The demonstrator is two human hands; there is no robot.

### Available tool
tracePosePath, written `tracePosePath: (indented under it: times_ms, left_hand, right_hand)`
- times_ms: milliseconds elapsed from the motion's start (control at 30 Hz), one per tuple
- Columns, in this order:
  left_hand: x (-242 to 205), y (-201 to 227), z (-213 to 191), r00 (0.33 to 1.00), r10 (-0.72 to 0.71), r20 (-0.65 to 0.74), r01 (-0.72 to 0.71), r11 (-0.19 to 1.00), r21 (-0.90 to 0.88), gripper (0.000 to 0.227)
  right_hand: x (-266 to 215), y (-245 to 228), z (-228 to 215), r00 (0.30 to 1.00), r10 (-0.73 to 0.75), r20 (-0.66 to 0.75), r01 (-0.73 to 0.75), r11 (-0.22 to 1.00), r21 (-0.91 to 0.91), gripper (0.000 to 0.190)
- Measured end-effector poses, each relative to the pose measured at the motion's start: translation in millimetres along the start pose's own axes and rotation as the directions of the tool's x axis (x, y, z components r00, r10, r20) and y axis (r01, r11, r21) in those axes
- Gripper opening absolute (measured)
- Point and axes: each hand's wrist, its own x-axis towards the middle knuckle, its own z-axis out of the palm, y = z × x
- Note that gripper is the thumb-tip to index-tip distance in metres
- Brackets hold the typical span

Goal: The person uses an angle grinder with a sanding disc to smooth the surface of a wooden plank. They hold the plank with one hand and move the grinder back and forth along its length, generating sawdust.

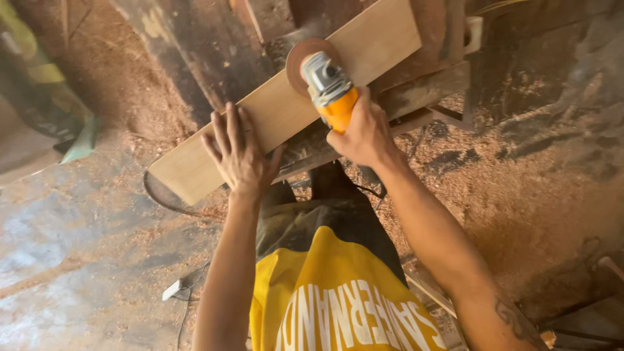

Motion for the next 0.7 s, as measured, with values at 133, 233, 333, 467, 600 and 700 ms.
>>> tracePosePath:
  times_ms: [133,233,333,467,600,700]
  left_hand:
    - [-1,-4,4,1.0,-0.011,0.018,0.011,0.999,0.031,0.11]
    - [0,-6,7,1.0,-0.003,0.004,0.003,0.999,0.035,0.109]
    - [-2,-7,8,1.0,0.001,-0.011,-0.001,0.999,0.035,0.107]
    - [0,-3,6,1.0,-0.001,-0.011,0.001,1.0,0.029,0.109]
    - [-4,-3,3,0.998,0.026,-0.051,-0.026,1.0,-0.002,0.105]
    - [-4,-8,3,0.991,0.062,-0.115,-0.072,0.994,-0.088,0.098]
  right_hand:
    - [26,48,-43,0.99,0.116,-0.079,-0.109,0.99,0.09,0.073]
    - [39,88,-76,0.974,0.189,-0.128,-0.171,0.975,0.138,0.071]
    - [46,109,-89,0.97,0.191,-0.153,-0.169,0.975,0.145,0.063]
    - [35,87,-70,0.983,0.072,-0.169,-0.04,0.982,0.187,0.072]
    - [7,29,-26,0.986,0.166,-0.019,-0.162,0.977,0.14,0.073]
    - [-1,-7,-10,0.996,0.082,0.025,-0.084,0.987,0.137,0.072]
